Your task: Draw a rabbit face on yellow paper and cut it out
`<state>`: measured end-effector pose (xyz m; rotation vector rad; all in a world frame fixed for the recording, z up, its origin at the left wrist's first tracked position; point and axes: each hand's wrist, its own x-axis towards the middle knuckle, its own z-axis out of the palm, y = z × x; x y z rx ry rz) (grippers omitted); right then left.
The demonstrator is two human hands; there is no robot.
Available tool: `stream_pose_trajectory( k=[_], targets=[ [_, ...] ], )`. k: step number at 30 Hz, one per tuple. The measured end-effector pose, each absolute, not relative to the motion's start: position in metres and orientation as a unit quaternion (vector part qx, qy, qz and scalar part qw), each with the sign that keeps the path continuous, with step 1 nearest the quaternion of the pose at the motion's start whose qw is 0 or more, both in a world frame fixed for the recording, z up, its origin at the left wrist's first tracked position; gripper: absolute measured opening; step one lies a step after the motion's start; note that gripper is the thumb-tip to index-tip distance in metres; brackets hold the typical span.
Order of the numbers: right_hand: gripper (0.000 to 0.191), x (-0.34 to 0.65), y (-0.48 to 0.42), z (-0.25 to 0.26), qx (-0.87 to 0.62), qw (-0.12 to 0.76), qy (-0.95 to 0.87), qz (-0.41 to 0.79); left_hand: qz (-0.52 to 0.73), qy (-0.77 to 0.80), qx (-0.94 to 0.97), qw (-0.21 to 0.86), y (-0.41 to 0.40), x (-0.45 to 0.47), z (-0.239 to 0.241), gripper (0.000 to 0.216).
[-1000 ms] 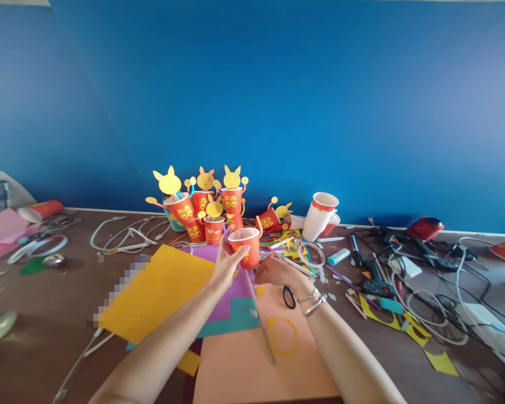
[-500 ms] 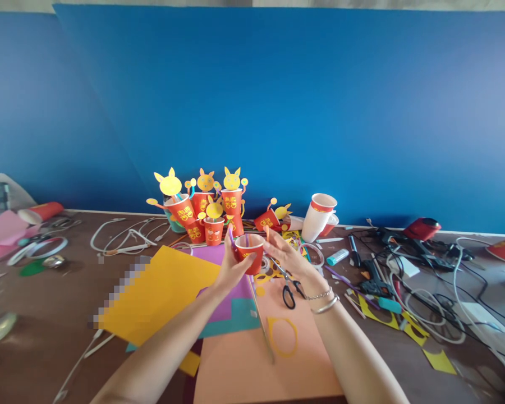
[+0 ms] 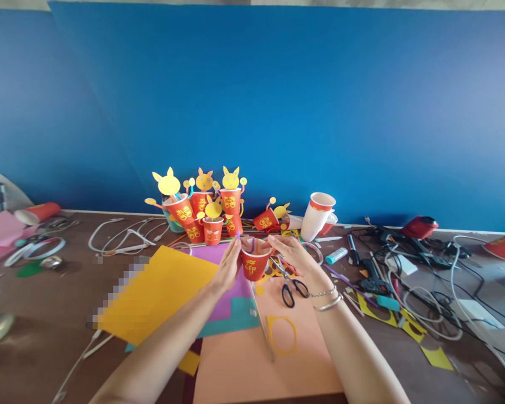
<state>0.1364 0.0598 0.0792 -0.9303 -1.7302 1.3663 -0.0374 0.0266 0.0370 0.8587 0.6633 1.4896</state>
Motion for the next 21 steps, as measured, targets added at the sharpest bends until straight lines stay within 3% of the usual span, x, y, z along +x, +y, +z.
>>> stream_pose_trajectory(
  k=[5, 11, 15, 21],
  targets=[
    [0.038, 0.136, 0.063, 0.074, -0.337, 0.368, -0.687, 0.528, 0.626, 0.264, 0.362, 0.638, 0.026, -0.038, 0.043, 0.029],
    [0.036, 0.14, 0.065, 0.072, -0.31, 0.285, -0.748, 0.513, 0.521, 0.28, 0.493, 0.638, 0.025, -0.05, 0.041, 0.032],
    [0.042, 0.145, 0.062, 0.076, -0.313, 0.232, -0.802, 0.452, 0.464, 0.292, 0.593, 0.59, 0.025, -0.055, 0.046, 0.019],
    [0.029, 0.143, 0.055, 0.07, -0.342, 0.209, -0.827, 0.393, 0.41, 0.31, 0.682, 0.52, 0.025, -0.054, 0.052, 0.023]
  ],
)
